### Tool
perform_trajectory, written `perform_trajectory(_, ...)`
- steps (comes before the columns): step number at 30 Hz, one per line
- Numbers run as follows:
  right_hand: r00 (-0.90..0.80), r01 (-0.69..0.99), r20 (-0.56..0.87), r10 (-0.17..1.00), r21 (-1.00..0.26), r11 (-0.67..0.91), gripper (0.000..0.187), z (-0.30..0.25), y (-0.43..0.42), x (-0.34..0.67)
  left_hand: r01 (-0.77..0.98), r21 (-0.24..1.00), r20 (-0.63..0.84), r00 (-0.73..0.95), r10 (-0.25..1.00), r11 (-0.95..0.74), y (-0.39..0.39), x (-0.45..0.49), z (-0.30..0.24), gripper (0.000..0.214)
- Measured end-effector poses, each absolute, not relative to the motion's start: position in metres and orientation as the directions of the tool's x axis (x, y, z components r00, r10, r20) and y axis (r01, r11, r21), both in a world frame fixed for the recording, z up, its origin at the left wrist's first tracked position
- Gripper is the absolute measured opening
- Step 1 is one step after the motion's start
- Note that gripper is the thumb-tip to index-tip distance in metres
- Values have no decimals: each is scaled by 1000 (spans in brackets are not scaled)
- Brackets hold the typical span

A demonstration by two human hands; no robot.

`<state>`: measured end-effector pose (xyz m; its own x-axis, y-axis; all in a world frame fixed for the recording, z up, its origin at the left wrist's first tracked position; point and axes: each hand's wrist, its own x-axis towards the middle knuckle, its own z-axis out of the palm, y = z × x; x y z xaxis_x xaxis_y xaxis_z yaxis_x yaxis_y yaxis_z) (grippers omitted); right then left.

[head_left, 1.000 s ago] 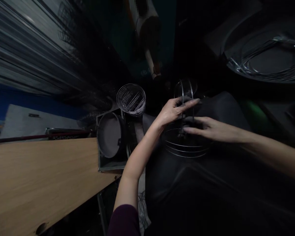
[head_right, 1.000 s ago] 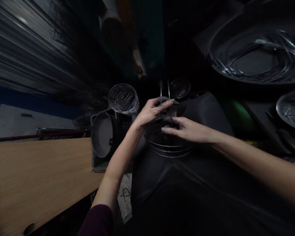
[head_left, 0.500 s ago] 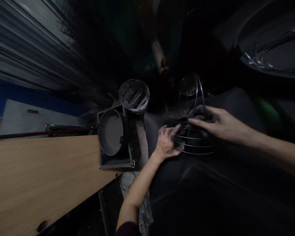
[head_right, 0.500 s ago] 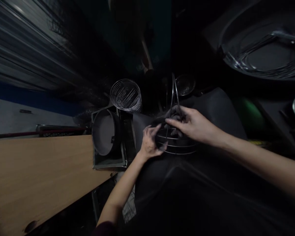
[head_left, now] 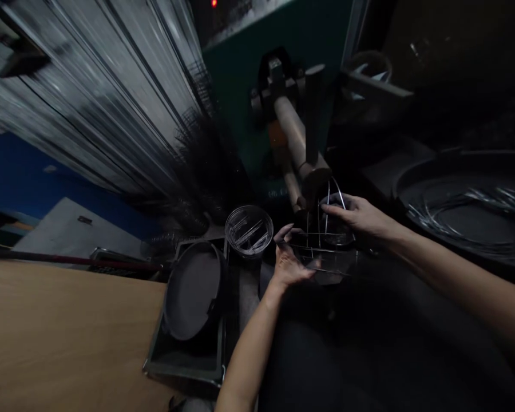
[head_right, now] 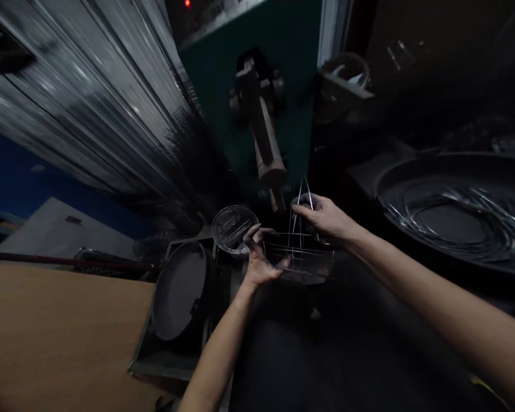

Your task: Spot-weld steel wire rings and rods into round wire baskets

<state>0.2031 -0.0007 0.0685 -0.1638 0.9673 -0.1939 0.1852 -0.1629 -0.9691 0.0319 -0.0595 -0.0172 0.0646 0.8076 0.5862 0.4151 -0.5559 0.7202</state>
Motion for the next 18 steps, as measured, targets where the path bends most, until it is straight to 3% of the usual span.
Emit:
perform_trajectory(9,-161,82,-217,963,-975,-206,37,66,30,195,417,733,555,91,827,-538,-30,23,-9,82)
perform_trajectory(18,-88,24,-218,972,-976,-217,25,79,49,180,397,729,574,91,814,-558,-9,13,0,84)
